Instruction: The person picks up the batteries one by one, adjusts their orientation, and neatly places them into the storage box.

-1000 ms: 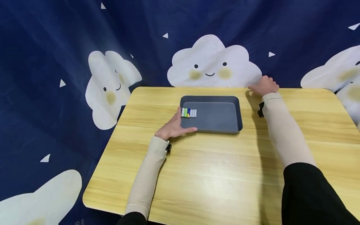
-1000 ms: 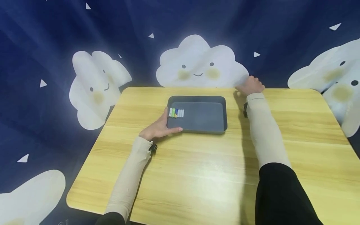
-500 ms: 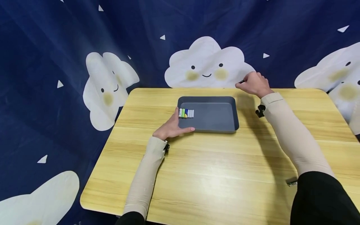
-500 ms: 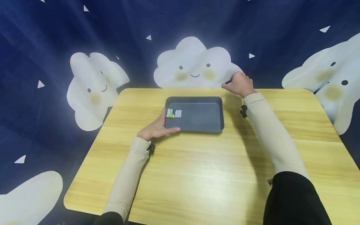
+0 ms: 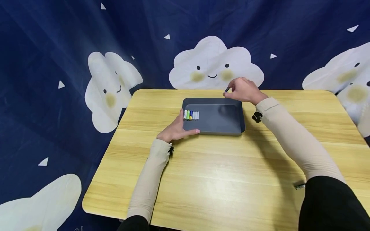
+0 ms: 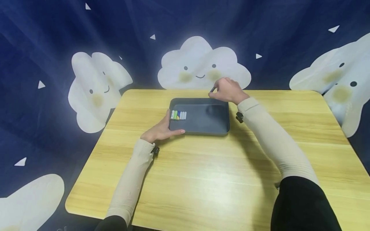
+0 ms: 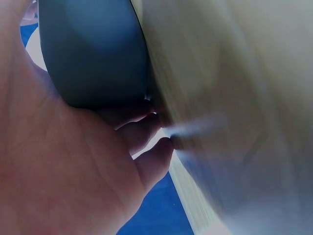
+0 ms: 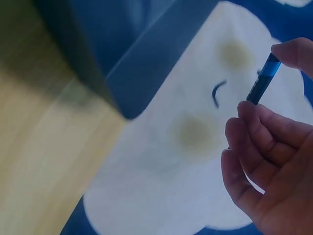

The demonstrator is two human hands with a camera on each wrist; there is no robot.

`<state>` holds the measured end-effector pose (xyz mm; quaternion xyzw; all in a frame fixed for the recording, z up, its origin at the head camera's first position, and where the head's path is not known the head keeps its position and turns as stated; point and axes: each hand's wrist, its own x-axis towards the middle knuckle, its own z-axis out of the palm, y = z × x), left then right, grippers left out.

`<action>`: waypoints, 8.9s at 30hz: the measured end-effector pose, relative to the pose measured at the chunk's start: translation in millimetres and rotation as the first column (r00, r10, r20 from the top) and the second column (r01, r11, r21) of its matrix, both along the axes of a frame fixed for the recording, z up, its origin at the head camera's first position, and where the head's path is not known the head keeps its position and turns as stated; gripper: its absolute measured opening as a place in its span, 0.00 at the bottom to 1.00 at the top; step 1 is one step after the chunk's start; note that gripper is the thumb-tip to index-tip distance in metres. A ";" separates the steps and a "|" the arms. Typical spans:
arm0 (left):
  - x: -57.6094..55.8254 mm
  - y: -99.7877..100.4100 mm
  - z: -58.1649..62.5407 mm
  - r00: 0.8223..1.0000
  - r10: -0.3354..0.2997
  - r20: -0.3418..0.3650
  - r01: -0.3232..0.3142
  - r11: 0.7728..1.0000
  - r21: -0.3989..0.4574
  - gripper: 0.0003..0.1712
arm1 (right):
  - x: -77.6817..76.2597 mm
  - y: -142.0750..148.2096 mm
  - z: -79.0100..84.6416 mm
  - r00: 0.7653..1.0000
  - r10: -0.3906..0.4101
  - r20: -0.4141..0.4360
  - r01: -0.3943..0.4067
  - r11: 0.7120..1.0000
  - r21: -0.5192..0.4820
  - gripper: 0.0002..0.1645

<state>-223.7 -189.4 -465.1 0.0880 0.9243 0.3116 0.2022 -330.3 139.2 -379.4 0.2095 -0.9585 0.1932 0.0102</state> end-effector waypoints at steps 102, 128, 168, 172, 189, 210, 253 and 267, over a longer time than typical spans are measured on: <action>-4.2 12.9 -0.7 1.000 -0.026 0.015 0.027 0.999 -0.030 0.84 | 118.6 102.9 17.4 0.997 -0.062 0.051 0.058 0.996 0.068 0.18; -5.2 14.5 3.2 0.999 -0.019 0.033 0.019 1.000 0.016 0.83 | 270.6 185.0 -37.0 0.937 -0.267 0.224 0.220 0.952 0.213 0.25; -8.6 7.4 1.6 1.000 0.004 0.009 -0.004 1.000 0.010 0.85 | 321.2 174.8 -58.5 0.904 -0.295 0.309 0.212 0.938 0.275 0.29; -9.3 7.8 3.6 1.000 -0.005 0.008 0.005 1.000 0.001 0.85 | 317.6 174.6 -54.8 0.891 -0.319 0.323 0.234 0.933 0.275 0.30; -5.0 12.0 2.6 1.000 -0.005 0.025 0.005 1.000 0.007 0.83 | 312.1 166.8 -54.8 0.913 -0.313 0.261 0.232 0.926 0.297 0.27; -6.7 9.2 0.0 1.000 -0.011 0.027 0.011 1.000 0.005 0.85 | 249.4 147.8 -9.7 0.974 -0.210 0.090 0.191 0.964 0.183 0.23; -2.2 10.9 5.6 1.000 -0.019 0.021 0.019 1.000 -0.007 0.83 | 100.5 33.9 7.0 0.995 0.097 -0.034 -0.094 0.993 0.067 0.21; -3.5 10.4 2.5 1.000 -0.003 0.021 0.002 1.000 0.022 0.84 | 47.5 -17.1 -1.1 0.976 0.215 0.026 -0.216 0.965 0.149 0.23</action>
